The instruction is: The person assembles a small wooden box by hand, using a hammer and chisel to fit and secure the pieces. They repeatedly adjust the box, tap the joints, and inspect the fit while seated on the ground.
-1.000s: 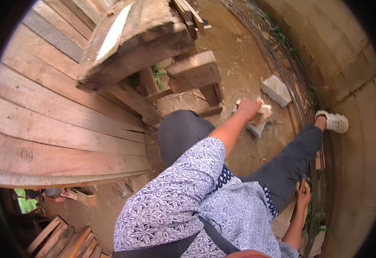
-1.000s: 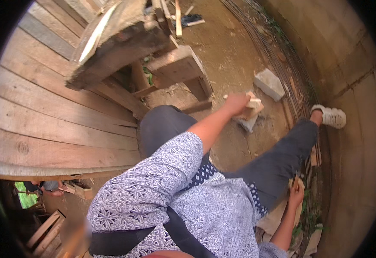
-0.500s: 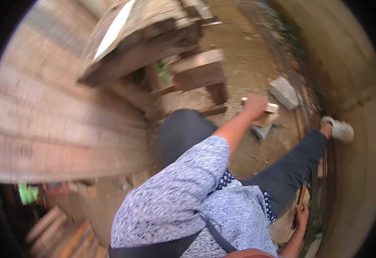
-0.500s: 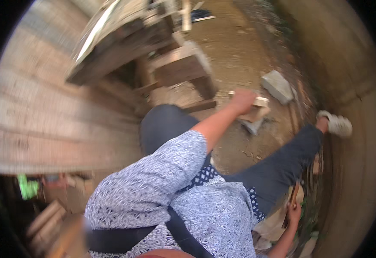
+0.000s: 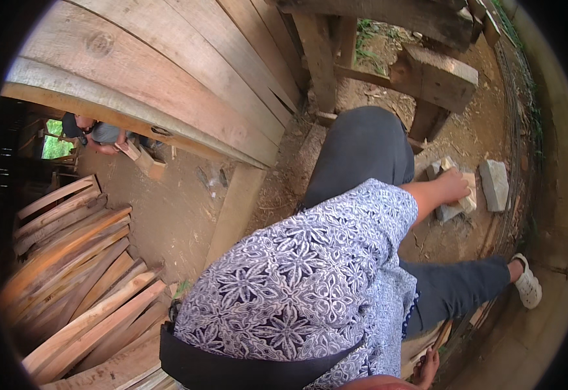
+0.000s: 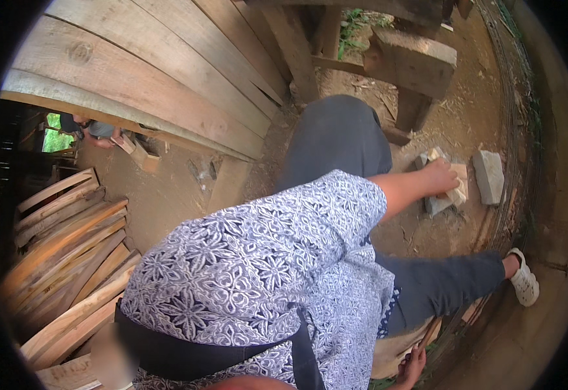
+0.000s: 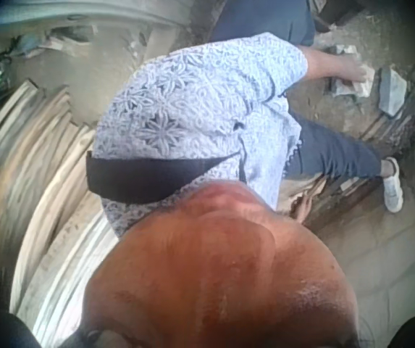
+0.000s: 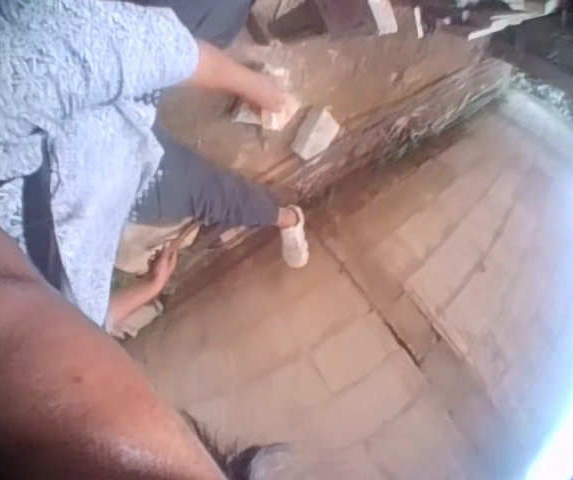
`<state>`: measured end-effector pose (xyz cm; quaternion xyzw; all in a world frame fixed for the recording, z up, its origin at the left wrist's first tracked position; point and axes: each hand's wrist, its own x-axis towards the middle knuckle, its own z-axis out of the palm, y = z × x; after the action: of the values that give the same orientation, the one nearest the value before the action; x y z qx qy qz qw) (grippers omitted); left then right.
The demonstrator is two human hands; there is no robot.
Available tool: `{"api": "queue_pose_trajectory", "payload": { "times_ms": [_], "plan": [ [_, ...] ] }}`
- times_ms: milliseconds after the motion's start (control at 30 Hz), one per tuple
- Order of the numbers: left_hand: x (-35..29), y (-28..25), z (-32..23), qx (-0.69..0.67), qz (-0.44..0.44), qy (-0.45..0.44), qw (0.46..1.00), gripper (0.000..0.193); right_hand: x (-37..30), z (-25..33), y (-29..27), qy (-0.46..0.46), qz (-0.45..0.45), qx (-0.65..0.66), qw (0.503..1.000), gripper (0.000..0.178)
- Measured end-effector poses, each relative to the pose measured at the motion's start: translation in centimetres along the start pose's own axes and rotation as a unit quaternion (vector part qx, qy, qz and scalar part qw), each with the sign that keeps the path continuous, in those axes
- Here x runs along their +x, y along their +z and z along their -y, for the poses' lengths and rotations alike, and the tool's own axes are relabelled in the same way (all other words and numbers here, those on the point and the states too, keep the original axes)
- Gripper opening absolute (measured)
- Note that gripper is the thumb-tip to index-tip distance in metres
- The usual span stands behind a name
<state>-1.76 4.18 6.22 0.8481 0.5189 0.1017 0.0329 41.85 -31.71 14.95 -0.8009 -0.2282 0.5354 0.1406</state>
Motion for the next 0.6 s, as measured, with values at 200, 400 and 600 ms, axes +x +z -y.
{"api": "queue_pose_trajectory", "payload": {
  "times_ms": [200,400,600],
  "plan": [
    [0.3,-0.8,0.2,-0.009,0.043,-0.012,0.999,0.024,1.0,-2.1,1.3,-0.046,-0.081,0.090,0.992,0.023],
    [1.4,0.5,2.1,-0.062,0.044,0.026,0.997,0.023,0.2,-0.1,5.0,-0.045,-0.114,0.118,0.985,0.028],
    [3.1,-2.9,3.9,-0.088,-0.059,0.043,0.993,0.036,-1.2,1.9,6.5,-0.040,-0.129,0.173,0.976,0.025]
  ]
}}
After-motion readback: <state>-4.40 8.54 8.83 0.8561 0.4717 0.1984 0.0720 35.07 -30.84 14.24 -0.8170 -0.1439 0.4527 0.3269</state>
